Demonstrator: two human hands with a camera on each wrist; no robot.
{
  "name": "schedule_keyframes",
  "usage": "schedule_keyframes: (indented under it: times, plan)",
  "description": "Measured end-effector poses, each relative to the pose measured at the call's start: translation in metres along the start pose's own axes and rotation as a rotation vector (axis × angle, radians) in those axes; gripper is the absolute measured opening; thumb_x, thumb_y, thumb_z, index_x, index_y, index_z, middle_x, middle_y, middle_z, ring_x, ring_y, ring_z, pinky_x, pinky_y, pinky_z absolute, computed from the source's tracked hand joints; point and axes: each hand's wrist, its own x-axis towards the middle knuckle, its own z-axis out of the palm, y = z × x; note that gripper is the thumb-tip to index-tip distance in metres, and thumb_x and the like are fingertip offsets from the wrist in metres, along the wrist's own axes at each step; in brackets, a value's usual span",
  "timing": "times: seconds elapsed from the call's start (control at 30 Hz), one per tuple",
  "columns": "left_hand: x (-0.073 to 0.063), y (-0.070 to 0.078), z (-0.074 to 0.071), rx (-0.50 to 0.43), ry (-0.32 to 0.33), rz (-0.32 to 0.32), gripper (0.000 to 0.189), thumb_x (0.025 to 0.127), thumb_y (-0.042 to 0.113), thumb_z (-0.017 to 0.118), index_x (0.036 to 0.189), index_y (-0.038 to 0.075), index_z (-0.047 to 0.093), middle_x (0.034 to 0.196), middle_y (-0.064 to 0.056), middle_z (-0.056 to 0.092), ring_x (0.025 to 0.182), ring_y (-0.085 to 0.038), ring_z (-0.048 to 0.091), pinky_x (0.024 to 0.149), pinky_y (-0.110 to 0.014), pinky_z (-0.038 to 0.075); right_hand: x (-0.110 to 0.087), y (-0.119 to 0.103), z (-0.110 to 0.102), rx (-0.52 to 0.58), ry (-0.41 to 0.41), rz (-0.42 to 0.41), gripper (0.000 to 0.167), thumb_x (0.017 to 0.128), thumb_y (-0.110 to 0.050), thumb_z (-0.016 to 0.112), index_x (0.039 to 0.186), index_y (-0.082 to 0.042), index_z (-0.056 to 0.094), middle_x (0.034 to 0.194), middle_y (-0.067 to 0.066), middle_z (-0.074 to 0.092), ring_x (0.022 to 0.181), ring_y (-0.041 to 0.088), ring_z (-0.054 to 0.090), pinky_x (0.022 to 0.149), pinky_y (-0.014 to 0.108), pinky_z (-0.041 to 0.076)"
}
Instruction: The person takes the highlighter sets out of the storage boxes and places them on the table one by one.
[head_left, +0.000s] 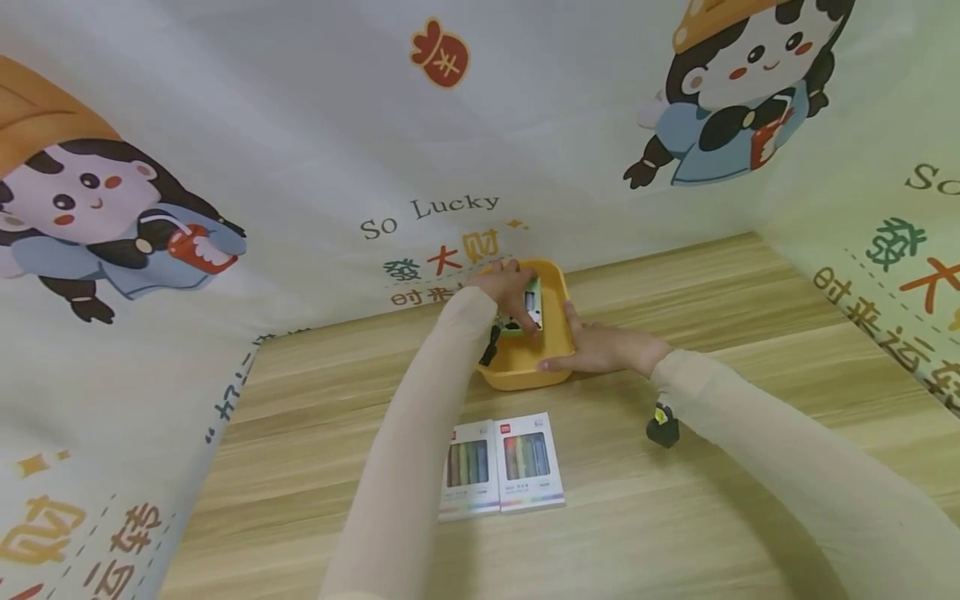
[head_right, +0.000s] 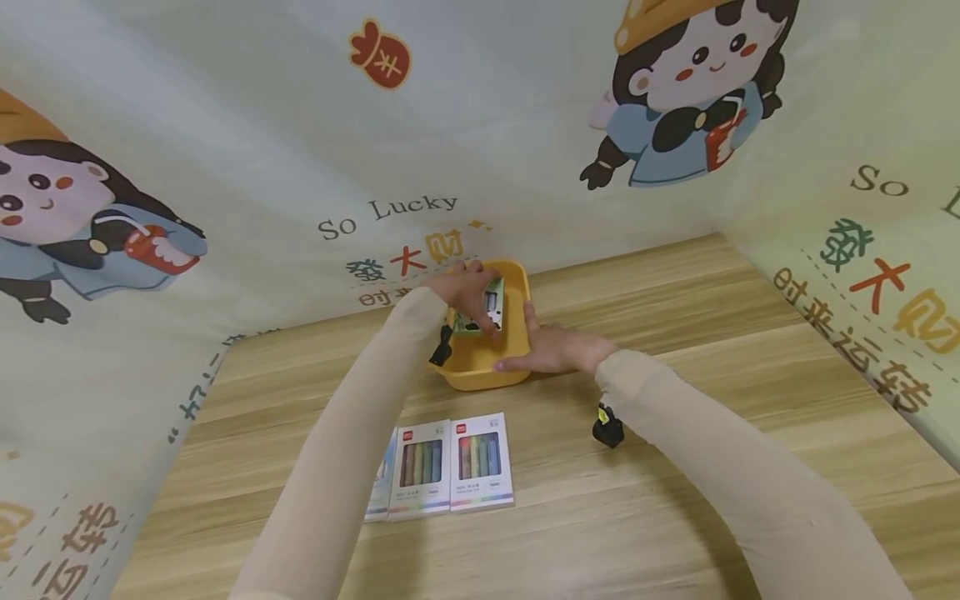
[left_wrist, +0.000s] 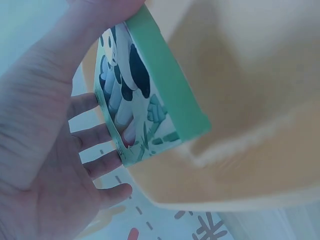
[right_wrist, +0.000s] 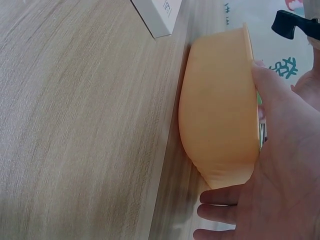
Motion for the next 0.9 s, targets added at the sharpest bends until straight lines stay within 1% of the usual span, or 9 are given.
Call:
schedule_keyframes:
  times: [0.17,0.3,0.37,0.47,0.53,0.6,0.7,0.77,0.9]
  plan:
    - [-0.009,-0.002,0.000,0.027,0.021,-0.007,0.111,0.067,0.061,0.083,0.156,0.028,0.026,0.155,-0.010,0.033,0.142,-0.031,0.032,0.112,-0.051,0.042,0.000,-0.001,0.002,0.007,-0.006,0.005,0.122,0.088,-0.077,0.045,0.152,0.000,-0.024,0.156,0.038,0.024,0.141,0.053,0.034,0.115,0.063,0.034]
    - [-0.018,-0.004,-0.004,0.047,0.039,-0.020,0.111,0.067,0.065,0.081,0.156,0.026,0.026,0.154,-0.012,0.032,0.140,-0.030,0.034,0.110,-0.050,0.045,0.001,-0.002,0.003,0.021,0.004,0.000,0.121,0.089,-0.074,0.047,0.152,0.001,-0.023,0.157,0.036,0.022,0.142,0.052,0.034,0.115,0.063,0.034]
    - [-0.023,-0.005,-0.006,0.042,0.036,-0.022,0.112,0.068,0.065,0.080,0.156,0.024,0.025,0.153,-0.013,0.032,0.138,-0.030,0.035,0.107,-0.050,0.047,0.001,-0.002,0.003,0.031,0.010,-0.008,0.121,0.089,-0.073,0.047,0.152,0.002,-0.023,0.158,0.036,0.021,0.143,0.051,0.034,0.116,0.063,0.034]
    - [-0.029,-0.007,-0.009,0.018,0.036,-0.014,0.112,0.069,0.064,0.081,0.156,0.023,0.025,0.154,-0.014,0.030,0.140,-0.030,0.035,0.108,-0.051,0.047,0.001,-0.001,0.003,0.039,0.010,-0.007,0.123,0.088,-0.075,0.048,0.152,0.001,-0.023,0.158,0.035,0.022,0.142,0.049,0.036,0.115,0.063,0.035]
    - [-0.031,-0.008,-0.011,0.007,0.041,-0.007,0.111,0.069,0.062,0.081,0.156,0.022,0.025,0.156,-0.014,0.029,0.142,-0.031,0.033,0.108,-0.052,0.046,0.000,-0.001,0.003,0.044,0.012,-0.010,0.123,0.088,-0.075,0.048,0.152,0.001,-0.024,0.158,0.035,0.022,0.142,0.049,0.037,0.115,0.063,0.035]
    - [-0.032,-0.009,-0.012,0.003,0.050,0.003,0.111,0.069,0.061,0.081,0.156,0.021,0.025,0.158,-0.013,0.027,0.146,-0.032,0.029,0.112,-0.052,0.044,-0.001,-0.001,0.002,0.050,0.012,-0.014,0.123,0.088,-0.075,0.048,0.152,0.001,-0.024,0.158,0.036,0.022,0.141,0.048,0.038,0.115,0.063,0.035]
    - [-0.033,-0.009,-0.014,-0.003,0.059,0.017,0.111,0.069,0.060,0.082,0.155,0.020,0.025,0.159,-0.013,0.027,0.147,-0.033,0.026,0.114,-0.052,0.041,-0.003,-0.003,0.002,0.061,0.009,-0.011,0.124,0.087,-0.075,0.049,0.152,0.001,-0.024,0.158,0.035,0.021,0.143,0.048,0.036,0.116,0.062,0.034]
    - [-0.034,-0.009,-0.015,-0.002,0.062,0.019,0.112,0.068,0.061,0.082,0.155,0.020,0.025,0.158,-0.013,0.028,0.147,-0.032,0.027,0.114,-0.052,0.041,-0.004,-0.003,0.002,0.066,0.005,-0.002,0.124,0.087,-0.076,0.049,0.153,0.000,-0.024,0.158,0.035,0.021,0.143,0.047,0.036,0.116,0.061,0.034]
    - [-0.037,-0.009,-0.015,0.024,0.058,0.007,0.113,0.067,0.064,0.081,0.155,0.022,0.025,0.155,-0.011,0.030,0.142,-0.029,0.030,0.109,-0.051,0.045,-0.003,-0.005,0.002,0.052,-0.007,0.005,0.125,0.086,-0.078,0.047,0.153,-0.001,-0.024,0.157,0.036,0.025,0.141,0.048,0.039,0.114,0.062,0.036]
